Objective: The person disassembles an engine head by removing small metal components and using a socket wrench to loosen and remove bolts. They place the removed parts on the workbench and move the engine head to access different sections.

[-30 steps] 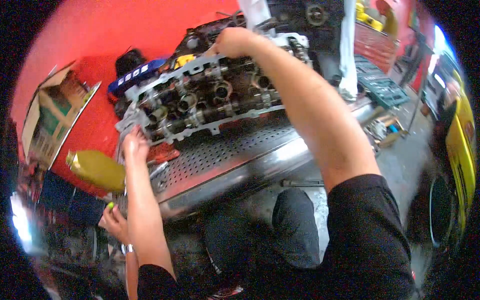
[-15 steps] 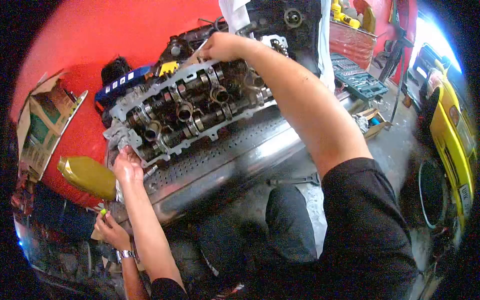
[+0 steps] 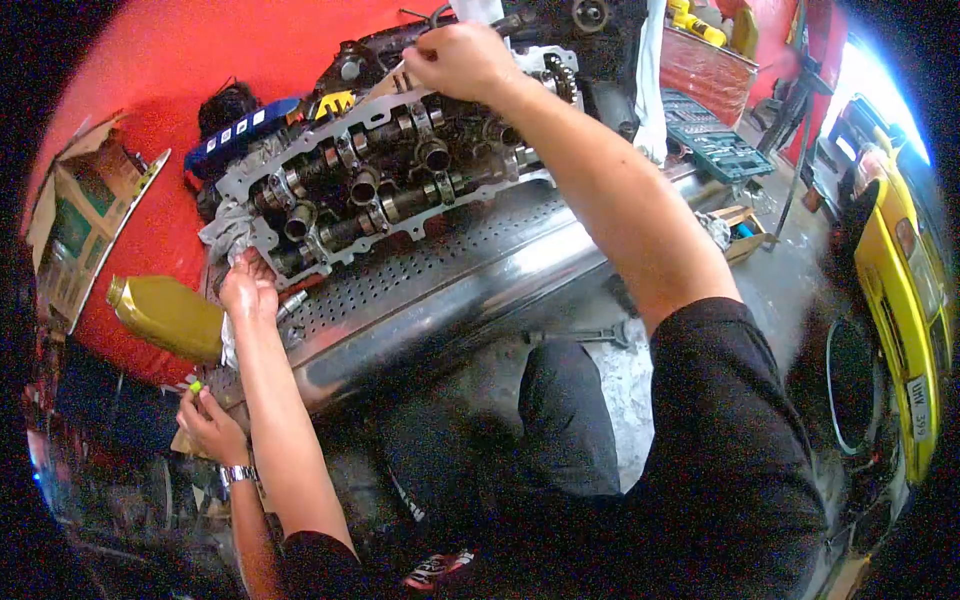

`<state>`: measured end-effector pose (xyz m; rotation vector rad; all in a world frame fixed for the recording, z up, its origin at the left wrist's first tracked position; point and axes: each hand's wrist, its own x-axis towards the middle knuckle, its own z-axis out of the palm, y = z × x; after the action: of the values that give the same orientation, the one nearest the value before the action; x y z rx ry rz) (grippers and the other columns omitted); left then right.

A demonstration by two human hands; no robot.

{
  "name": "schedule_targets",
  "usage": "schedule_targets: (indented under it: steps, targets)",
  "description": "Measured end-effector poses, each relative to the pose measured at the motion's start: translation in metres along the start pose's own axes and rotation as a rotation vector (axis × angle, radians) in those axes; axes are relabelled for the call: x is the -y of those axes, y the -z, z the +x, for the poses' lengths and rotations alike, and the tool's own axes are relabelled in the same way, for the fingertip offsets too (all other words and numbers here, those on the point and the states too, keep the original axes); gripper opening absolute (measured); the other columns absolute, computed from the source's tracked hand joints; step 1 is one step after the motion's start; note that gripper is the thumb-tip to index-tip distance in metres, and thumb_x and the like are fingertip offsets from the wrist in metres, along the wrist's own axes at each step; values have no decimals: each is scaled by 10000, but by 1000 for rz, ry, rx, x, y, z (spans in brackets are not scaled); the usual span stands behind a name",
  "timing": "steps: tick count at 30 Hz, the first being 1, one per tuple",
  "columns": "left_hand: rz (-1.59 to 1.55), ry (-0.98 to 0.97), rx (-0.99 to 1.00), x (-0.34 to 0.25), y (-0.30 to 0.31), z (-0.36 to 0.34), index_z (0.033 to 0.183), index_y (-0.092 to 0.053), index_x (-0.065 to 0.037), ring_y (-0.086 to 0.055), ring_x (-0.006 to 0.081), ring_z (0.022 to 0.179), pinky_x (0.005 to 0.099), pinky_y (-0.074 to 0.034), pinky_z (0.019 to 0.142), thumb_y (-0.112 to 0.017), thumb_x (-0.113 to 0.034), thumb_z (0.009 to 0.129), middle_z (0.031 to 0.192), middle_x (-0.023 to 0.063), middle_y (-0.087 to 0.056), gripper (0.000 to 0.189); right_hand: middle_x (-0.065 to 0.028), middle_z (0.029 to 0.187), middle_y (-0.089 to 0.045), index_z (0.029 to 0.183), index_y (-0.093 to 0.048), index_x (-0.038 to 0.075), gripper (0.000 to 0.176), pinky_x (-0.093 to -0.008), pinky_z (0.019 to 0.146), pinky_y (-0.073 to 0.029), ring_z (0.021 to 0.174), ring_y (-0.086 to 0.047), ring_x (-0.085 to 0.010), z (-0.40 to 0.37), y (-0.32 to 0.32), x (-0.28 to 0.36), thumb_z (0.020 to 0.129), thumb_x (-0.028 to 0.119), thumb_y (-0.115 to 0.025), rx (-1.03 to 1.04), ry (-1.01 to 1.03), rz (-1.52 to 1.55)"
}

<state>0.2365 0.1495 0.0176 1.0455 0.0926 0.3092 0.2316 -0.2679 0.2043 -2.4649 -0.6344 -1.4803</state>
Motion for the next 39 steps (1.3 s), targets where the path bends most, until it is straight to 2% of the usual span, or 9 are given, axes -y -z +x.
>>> schedule_targets:
  steps: [4,6,9,14,19,26,29,33,39]
  targets:
    - [-86,-10,-15,-4,-9,-8,1121,-601,54,-684,331,949,434,-573,857,-381,-201,1093,1070,197,-686,338,-164,743,-684,820,-736,103,326,-455,703,-556,720,-681,-355,-2,-6,-9,890,412,-658,-107,-39,16]
    - [-49,-17,-14,-5,-10,-7,1109,-603,54,-680,332,960,441,-568,874,-380,-200,1093,1063,196,-685,338,-223,1122,-699,1102,-738,48,553,-472,981,-482,1098,-645,-395,-9,32,4,982,518,-472,-76,-129,177]
    - [-137,3,73,-1,-4,-5,1038,-614,13,-631,240,796,346,-500,681,-427,-200,1073,943,124,-666,285,-126,1046,-707,1059,-738,91,218,-353,902,-496,1027,-644,-273,-65,46,-19,912,244,-684,-661,-129,46]
    - [-234,-52,-9,1,-11,-9,997,-603,-31,-619,204,715,325,-479,564,-450,-153,1054,880,77,-662,203,-189,1255,-579,1307,-566,-24,445,-372,1038,-412,1188,-543,-262,-195,31,-52,1018,314,-569,-370,-730,147]
    - [-244,-63,1,8,0,2,987,-597,-49,-647,223,767,373,-520,634,-525,-95,1015,888,84,-652,91,-179,1254,-530,1340,-529,-11,463,-374,1012,-426,1162,-537,-277,-221,22,-27,1017,314,-594,-434,-659,265]
    - [349,-369,-270,4,-3,3,1280,-582,34,-614,301,1119,395,-454,994,-710,-168,903,1196,214,-661,446,-164,1387,-519,1367,-523,17,453,-409,1091,-370,1302,-462,-290,-201,43,57,994,250,-626,-378,-312,186]
    - [486,-431,-270,-2,-16,-15,1257,-596,35,-620,327,1114,412,-468,971,-708,-157,894,1154,228,-676,426,-167,1431,-504,1384,-523,34,463,-441,1142,-303,1341,-436,-321,-197,43,95,980,235,-628,-182,-217,146]
    - [965,-1014,-352,-42,-31,-91,1147,-645,8,-674,380,969,490,-490,900,-655,-124,873,1030,220,-701,304,-170,1407,-512,1353,-557,57,470,-468,1117,-334,1320,-451,-357,-218,33,128,912,164,-680,-118,-205,202]
    - [2009,-441,30,-73,0,-144,1109,-674,-94,-639,340,1095,557,-460,905,-645,-115,822,1085,175,-702,290,-195,1371,-532,1251,-608,41,359,-478,1084,-376,1280,-492,-366,-227,31,147,913,142,-671,-67,-255,271]
